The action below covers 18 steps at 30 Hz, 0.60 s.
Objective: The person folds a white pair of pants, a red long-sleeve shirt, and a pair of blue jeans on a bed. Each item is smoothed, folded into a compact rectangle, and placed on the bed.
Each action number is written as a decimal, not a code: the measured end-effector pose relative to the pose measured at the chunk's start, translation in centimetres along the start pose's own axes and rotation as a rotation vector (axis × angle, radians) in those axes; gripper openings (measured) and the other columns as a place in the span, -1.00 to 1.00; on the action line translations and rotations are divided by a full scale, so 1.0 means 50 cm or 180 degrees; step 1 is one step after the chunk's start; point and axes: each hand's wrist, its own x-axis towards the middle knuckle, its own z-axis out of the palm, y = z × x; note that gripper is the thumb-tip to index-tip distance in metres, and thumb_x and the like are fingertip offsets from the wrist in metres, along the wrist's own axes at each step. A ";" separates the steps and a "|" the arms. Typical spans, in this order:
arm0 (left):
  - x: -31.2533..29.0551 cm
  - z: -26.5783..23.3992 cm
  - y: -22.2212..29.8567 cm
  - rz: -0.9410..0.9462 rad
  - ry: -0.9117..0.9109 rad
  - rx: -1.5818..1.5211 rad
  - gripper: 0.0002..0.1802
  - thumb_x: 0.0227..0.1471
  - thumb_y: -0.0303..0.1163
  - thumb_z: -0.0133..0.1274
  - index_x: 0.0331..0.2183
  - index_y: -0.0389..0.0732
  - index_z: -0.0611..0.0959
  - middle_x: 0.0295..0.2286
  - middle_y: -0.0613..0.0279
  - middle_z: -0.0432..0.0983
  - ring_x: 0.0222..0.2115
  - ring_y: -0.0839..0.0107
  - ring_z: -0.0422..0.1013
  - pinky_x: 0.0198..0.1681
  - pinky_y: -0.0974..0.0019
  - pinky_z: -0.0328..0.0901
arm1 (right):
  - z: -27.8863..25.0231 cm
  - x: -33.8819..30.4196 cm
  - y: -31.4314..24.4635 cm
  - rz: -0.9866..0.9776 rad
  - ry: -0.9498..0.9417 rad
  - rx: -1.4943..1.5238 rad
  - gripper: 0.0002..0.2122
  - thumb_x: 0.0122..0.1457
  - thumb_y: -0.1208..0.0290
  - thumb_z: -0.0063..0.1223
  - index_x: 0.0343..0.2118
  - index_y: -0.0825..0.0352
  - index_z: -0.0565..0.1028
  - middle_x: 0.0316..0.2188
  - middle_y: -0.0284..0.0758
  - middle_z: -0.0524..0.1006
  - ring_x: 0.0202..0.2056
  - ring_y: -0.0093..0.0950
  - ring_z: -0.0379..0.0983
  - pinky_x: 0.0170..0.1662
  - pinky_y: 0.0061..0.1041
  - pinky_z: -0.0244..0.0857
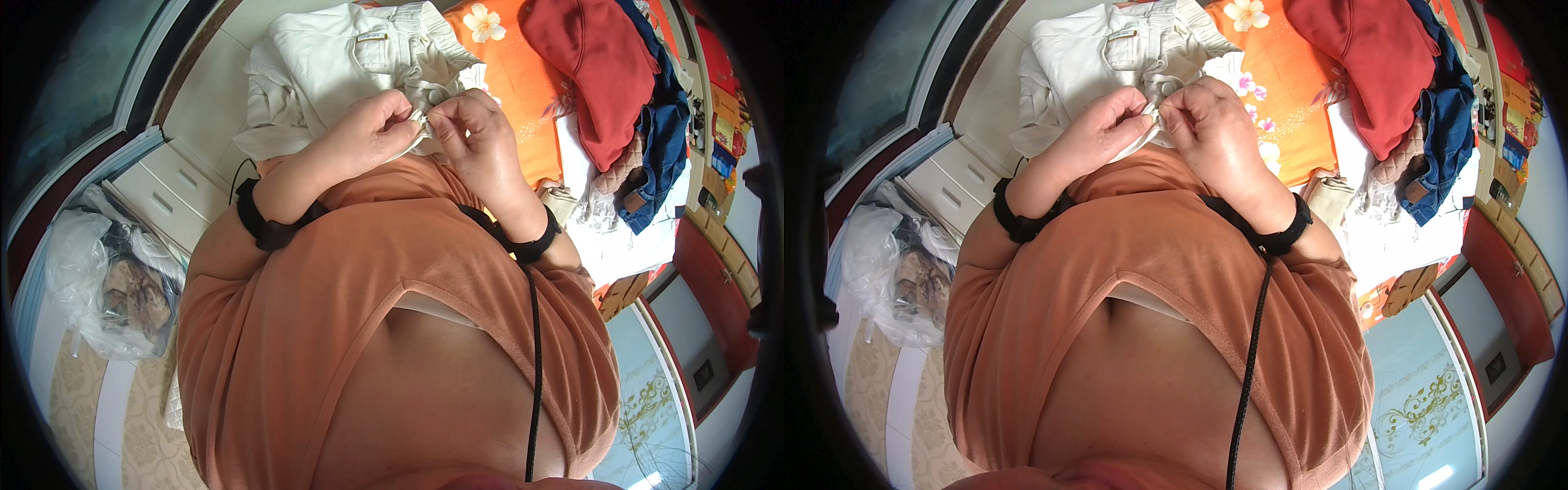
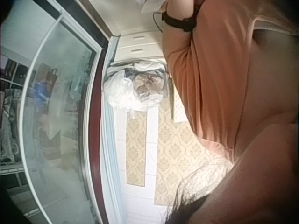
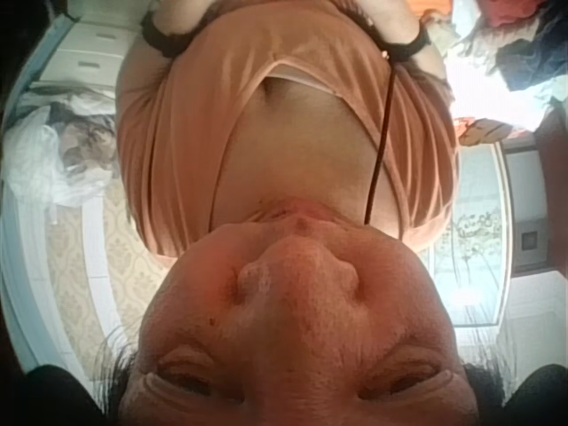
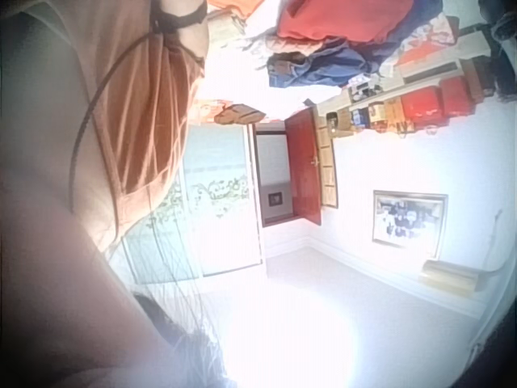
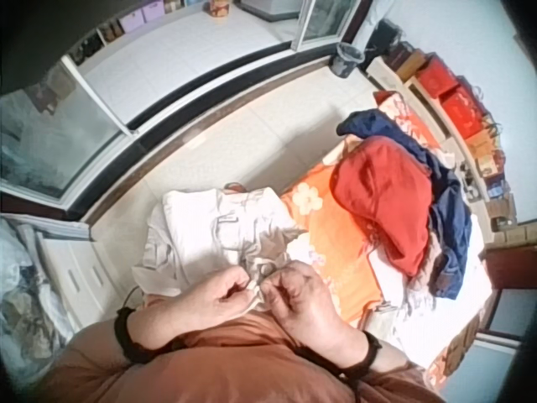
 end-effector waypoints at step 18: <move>0.000 -0.008 -0.022 -0.0012 -0.0034 -0.0355 -0.91 0.17 -0.44 -0.11 -0.30 -0.25 0.42 -0.41 0.43 0.33 -0.38 0.68 0.22 -0.31 0.56 0.20 | 0.004 -0.024 -0.022 -0.1433 -0.0091 -0.1726 -0.77 -0.06 0.36 0.13 -0.34 0.34 0.53 -0.24 -0.30 0.45 -0.22 -0.35 0.37 -0.06 -0.22 0.21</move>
